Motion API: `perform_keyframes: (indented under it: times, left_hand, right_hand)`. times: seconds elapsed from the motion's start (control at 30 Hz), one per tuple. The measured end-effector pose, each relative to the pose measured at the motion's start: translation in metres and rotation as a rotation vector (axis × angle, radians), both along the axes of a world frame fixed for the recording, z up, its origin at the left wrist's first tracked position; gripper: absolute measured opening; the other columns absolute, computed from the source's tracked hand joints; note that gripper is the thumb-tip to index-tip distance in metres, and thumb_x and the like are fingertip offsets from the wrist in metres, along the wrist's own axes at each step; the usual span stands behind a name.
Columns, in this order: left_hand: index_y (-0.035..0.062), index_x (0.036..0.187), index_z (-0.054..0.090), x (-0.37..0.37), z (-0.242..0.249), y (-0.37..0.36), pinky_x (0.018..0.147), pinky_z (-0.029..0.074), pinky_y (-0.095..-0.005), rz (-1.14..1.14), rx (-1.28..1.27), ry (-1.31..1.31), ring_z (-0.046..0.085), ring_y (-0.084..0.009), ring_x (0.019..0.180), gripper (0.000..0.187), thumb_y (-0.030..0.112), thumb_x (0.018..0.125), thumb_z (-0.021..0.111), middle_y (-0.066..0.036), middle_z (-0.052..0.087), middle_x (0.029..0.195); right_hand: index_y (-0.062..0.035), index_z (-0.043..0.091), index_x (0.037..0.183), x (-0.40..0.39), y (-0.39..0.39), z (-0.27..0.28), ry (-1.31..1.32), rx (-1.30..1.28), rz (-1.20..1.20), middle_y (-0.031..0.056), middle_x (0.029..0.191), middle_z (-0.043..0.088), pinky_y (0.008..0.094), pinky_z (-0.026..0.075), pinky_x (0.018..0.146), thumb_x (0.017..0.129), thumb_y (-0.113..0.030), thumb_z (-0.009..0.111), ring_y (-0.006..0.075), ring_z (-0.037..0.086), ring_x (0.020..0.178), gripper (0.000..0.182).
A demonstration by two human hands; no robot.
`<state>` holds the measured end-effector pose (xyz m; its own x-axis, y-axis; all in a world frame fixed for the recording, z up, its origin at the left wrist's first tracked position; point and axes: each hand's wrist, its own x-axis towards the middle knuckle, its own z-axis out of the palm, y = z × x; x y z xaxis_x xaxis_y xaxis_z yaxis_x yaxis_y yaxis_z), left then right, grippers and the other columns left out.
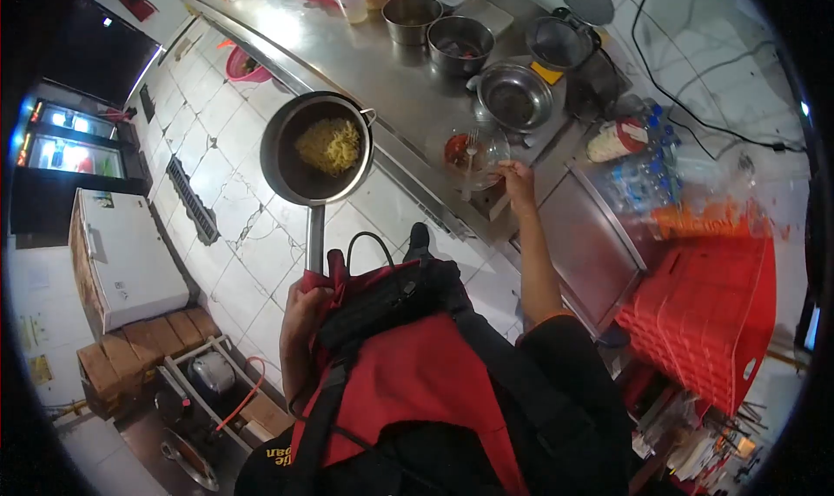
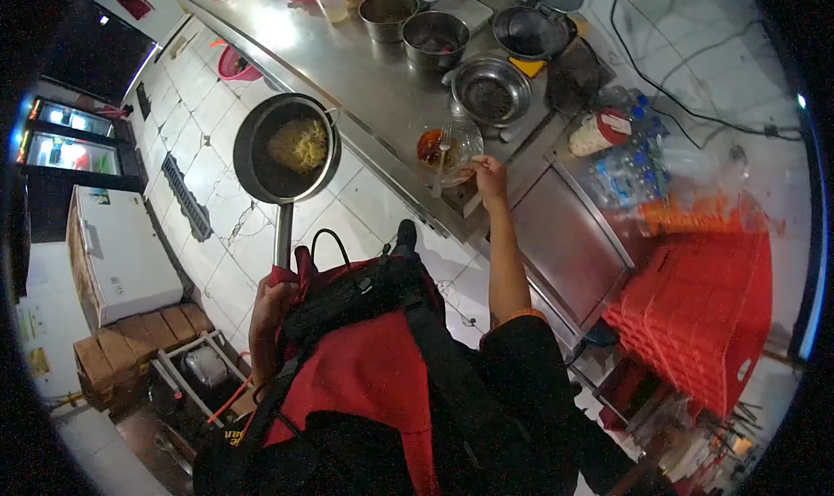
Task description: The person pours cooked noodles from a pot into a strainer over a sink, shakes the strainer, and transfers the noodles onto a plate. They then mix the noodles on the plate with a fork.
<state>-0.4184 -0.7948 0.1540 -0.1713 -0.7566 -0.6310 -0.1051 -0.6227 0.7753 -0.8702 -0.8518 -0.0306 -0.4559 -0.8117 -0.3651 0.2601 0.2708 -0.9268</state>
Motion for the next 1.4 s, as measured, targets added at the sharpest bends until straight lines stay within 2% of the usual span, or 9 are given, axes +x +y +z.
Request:
perform_keyframes:
  times: [0.1,0.23,0.33,0.4,0.57,0.67,0.77,0.97,1.4]
  left_hand:
    - [0.0034,0.075,0.056,-0.007,-0.001,-0.024,0.05,0.035,-0.0229,0.066,-0.093,0.027,0.043,-0.0076,0.054,0.011,0.012,0.068,0.059,0.002,0.05,0.063]
    - [0.0032,0.075,0.056,-0.024,0.009,-0.048,0.049,0.033,-0.0228,0.066,-0.071,-0.045,0.043,-0.0071,0.053,0.011,0.012,0.069,0.059,0.002,0.049,0.062]
    - [0.003,0.075,0.056,-0.028,0.002,-0.062,0.048,0.033,-0.0227,0.056,-0.049,-0.012,0.042,-0.0066,0.052,0.01,0.011,0.07,0.059,0.002,0.049,0.061]
    - [0.0074,0.069,0.052,-0.035,0.01,-0.075,0.047,0.03,-0.0238,-0.034,-0.04,-0.049,0.038,-0.0067,0.049,0.012,0.016,0.069,0.06,0.004,0.045,0.057]
    - [0.0021,0.077,0.058,-0.038,0.001,-0.091,0.048,0.033,-0.0216,-0.056,0.014,-0.023,0.043,-0.0059,0.052,0.011,0.011,0.071,0.06,0.002,0.051,0.062]
    - [0.0018,0.079,0.058,-0.044,0.004,-0.099,0.049,0.034,-0.0217,-0.082,0.018,-0.042,0.044,-0.006,0.053,0.013,0.012,0.071,0.06,0.002,0.052,0.063]
    - [0.0016,0.08,0.058,-0.04,0.001,-0.104,0.05,0.036,-0.0218,-0.11,0.015,-0.06,0.046,-0.0065,0.055,0.014,0.012,0.071,0.06,0.001,0.054,0.065]
    - [0.0011,0.081,0.058,-0.041,0.006,-0.121,0.052,0.038,-0.0225,-0.165,0.005,-0.071,0.048,-0.0079,0.058,0.016,0.014,0.071,0.06,0.0,0.055,0.067]
    - [0.0007,0.083,0.058,-0.034,-0.012,-0.122,0.054,0.039,-0.023,-0.128,0.001,0.034,0.05,-0.0089,0.059,0.016,0.011,0.07,0.06,-0.001,0.057,0.069]
  right_hand:
    - [0.0071,0.053,0.097,-0.008,-0.042,-0.093,0.201,-0.07,-0.014,0.0147,0.078,0.063,0.0318,0.055,0.061,0.085,0.001,0.046,0.024,0.064,0.066,0.015]
    - [0.0073,0.052,0.098,0.012,-0.047,-0.057,0.027,-0.099,-0.019,0.0151,0.079,0.063,0.0317,0.055,0.06,0.084,0.001,0.048,0.0243,0.065,0.07,0.015]
    - [0.006,0.058,0.095,0.027,-0.045,-0.012,-0.135,0.067,-0.031,0.013,0.089,0.065,0.0341,0.048,0.072,0.084,-0.009,0.058,0.0231,0.063,0.082,0.019]
    - [0.0035,0.058,0.09,0.042,-0.047,0.009,0.749,0.275,-0.178,0.0149,0.085,0.063,0.039,0.048,0.07,0.085,-0.012,0.059,0.0296,0.063,0.08,0.016]
    - [-0.0015,0.058,0.084,0.098,-0.052,0.026,1.049,-0.027,0.128,0.0167,0.081,0.059,0.0422,0.046,0.067,0.081,-0.02,0.061,0.0356,0.059,0.075,0.019]
    - [-0.0036,0.06,0.084,0.121,-0.065,0.023,1.07,0.261,0.178,0.0176,0.08,0.061,0.0459,0.047,0.069,0.079,-0.029,0.058,0.0379,0.06,0.079,0.026]
    - [-0.004,0.059,0.08,0.123,-0.069,0.022,1.013,0.382,0.183,0.0173,0.078,0.06,0.0447,0.047,0.064,0.078,-0.022,0.063,0.0358,0.061,0.073,0.018]
    - [-0.0018,0.056,0.078,0.094,-0.048,0.017,1.068,0.117,0.144,0.0161,0.075,0.059,0.0421,0.048,0.062,0.079,-0.016,0.061,0.0352,0.06,0.072,0.016]
    - [-0.0024,0.057,0.087,0.061,-0.037,0.03,1.431,0.082,0.179,0.0122,0.092,0.053,0.0403,0.048,0.072,0.075,-0.006,0.063,0.0302,0.054,0.09,0.014]
